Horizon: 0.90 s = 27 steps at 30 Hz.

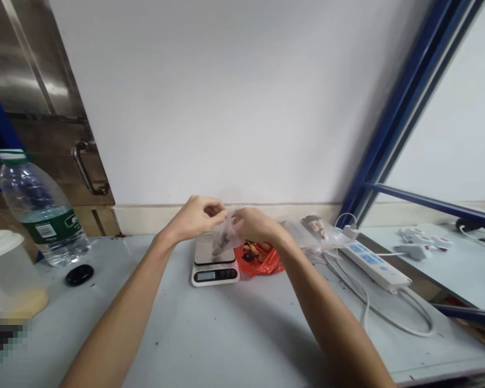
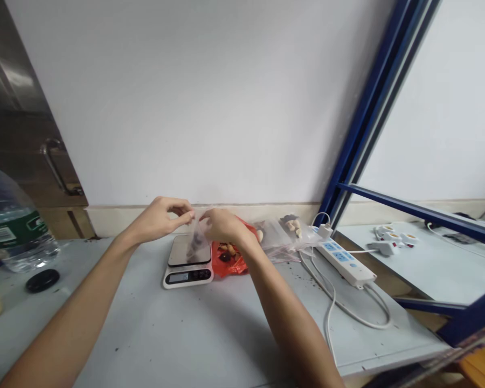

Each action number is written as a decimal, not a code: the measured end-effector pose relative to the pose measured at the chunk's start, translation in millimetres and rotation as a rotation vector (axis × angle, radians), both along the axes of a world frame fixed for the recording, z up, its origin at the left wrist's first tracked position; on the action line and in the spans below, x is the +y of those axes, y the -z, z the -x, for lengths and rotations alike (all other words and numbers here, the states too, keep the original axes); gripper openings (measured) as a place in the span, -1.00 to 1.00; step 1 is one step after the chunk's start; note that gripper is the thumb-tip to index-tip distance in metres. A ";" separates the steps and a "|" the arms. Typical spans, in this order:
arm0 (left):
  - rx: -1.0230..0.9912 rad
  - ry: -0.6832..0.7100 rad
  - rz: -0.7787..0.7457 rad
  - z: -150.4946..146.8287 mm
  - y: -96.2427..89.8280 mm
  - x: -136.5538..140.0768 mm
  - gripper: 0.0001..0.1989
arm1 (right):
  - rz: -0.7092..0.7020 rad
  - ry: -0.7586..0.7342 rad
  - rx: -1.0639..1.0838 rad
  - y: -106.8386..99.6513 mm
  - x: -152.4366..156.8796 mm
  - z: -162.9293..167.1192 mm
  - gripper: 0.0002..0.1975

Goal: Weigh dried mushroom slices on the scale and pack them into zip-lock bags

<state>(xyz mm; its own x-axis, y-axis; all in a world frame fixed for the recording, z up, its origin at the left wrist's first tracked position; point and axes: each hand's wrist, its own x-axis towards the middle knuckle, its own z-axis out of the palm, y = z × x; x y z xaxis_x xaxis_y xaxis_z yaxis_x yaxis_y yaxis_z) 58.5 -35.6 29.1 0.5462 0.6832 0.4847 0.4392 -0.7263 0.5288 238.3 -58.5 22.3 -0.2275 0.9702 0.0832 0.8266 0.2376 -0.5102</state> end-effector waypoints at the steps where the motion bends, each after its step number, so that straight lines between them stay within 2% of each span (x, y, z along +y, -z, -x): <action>1: -0.032 -0.017 -0.010 0.5 1.4 2.8 -0.77 | -0.024 -0.021 -0.007 -1.9 0.5 -5.2 -0.58; 3: -0.102 -0.084 -0.017 1.5 6.9 11.4 -0.72 | -0.072 -0.063 -0.015 -6.2 0.3 -16.5 -0.38; 5: -0.184 -0.184 0.035 2.3 14.5 20.8 -0.59 | -0.104 -0.078 -0.017 -10.4 -1.2 -26.8 -0.26; 7: -0.257 -0.230 0.220 2.9 22.1 27.1 -0.41 | -0.127 -0.080 -0.008 -13.9 -3.1 -35.2 -0.22; 10: -0.353 -0.097 0.562 2.7 30.3 28.8 -0.22 | -0.135 -0.090 0.010 -17.6 -5.0 -45.9 -0.17; 13: -0.444 0.024 0.693 0.2 35.4 28.6 -0.11 | -0.103 -0.086 0.009 -20.8 -6.6 -58.7 -0.19; 15: -0.477 0.041 0.674 -2.7 37.7 30.8 -0.07 | -0.057 -0.094 -0.038 -23.3 -8.7 -69.3 -0.34; 19: -0.449 0.040 0.609 -10.6 37.5 37.7 -0.05 | 0.086 -0.163 -0.157 -28.5 -15.5 -91.0 -0.79; 21: -0.406 0.053 0.579 -15.9 34.1 41.6 -0.08 | 0.125 -0.135 -0.163 -30.6 -19.5 -99.5 -0.78; 24: -0.305 0.078 0.503 -26.5 25.8 50.0 -0.17 | 0.162 0.024 -0.146 -33.1 -24.5 -107.5 -0.71; 27: -0.188 0.100 0.393 -40.3 16.5 60.6 -0.27 | 0.187 0.147 -0.161 -34.4 -26.1 -109.9 -0.74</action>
<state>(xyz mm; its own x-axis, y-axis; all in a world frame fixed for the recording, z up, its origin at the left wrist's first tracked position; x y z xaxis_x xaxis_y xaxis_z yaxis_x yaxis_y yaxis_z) 98.8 25.0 12.6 0.5461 0.7838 0.2958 0.2474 -0.4882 0.8369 348.2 -84.7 56.6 -0.0793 0.9888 -0.1265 0.9190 0.0234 -0.3934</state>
